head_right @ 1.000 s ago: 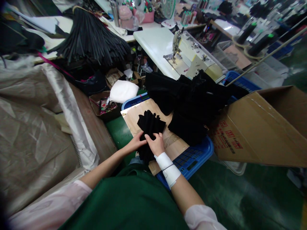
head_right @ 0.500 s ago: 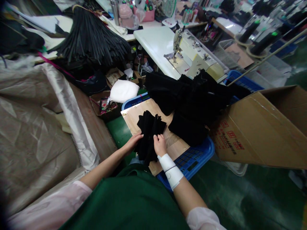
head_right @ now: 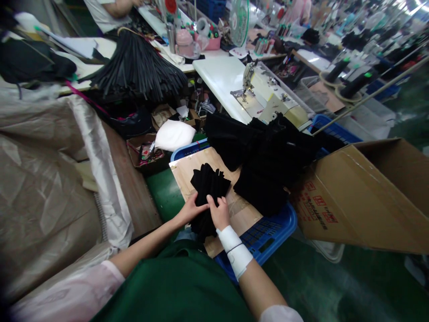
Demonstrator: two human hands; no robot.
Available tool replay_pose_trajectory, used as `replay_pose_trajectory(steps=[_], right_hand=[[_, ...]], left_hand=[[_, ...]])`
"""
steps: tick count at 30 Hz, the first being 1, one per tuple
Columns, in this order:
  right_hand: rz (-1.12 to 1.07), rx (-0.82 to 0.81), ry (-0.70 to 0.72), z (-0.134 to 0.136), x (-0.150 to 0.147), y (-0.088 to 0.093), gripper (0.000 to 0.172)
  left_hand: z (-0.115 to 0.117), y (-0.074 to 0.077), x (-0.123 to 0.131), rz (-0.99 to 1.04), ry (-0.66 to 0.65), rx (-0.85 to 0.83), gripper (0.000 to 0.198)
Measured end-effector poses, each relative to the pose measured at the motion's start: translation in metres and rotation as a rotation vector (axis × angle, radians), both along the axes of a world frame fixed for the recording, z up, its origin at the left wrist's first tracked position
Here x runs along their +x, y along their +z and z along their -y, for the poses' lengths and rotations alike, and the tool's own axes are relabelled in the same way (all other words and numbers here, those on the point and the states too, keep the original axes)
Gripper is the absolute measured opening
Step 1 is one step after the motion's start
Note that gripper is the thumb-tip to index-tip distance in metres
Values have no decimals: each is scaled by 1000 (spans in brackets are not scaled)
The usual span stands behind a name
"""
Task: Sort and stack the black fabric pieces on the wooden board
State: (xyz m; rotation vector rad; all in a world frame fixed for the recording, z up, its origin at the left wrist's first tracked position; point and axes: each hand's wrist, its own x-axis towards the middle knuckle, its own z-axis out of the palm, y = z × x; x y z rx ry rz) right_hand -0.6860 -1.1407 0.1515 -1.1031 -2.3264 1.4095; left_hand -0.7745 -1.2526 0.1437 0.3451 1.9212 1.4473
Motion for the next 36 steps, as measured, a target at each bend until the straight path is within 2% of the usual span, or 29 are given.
replay_pose_trajectory(steps=[3,6,10,14,17,20,24,27,32,36], right_hand=[[30,50,-13,-1,2,-3,32],[34,55,-84,-6,7,-9,24],[-156,108,-166,-8,16,-6,41],[-119,237,-22,-4,20,3,19],[-5,196,53,0,14,6,27],[57,137,11,3,5,8,21],[87,88,2,6,-3,15,36],[105,97,43,9,-4,21,39],[155,138,101,11,-1,19,30],[114,143,40,5,3,8,17]], left_hand=[[1,-2,-2,12,4,15,47],[5,-5,-8,6,2,17,32],[13,-5,-15,-52,8,-4,33],[14,3,-12,-49,-5,-36,40],[10,10,-7,20,-18,-11,44],[6,14,-6,56,-17,19,43],[6,14,-7,121,-3,46,39],[8,11,-8,220,31,82,37],[12,8,-5,320,44,96,37],[13,10,-4,445,78,143,39]])
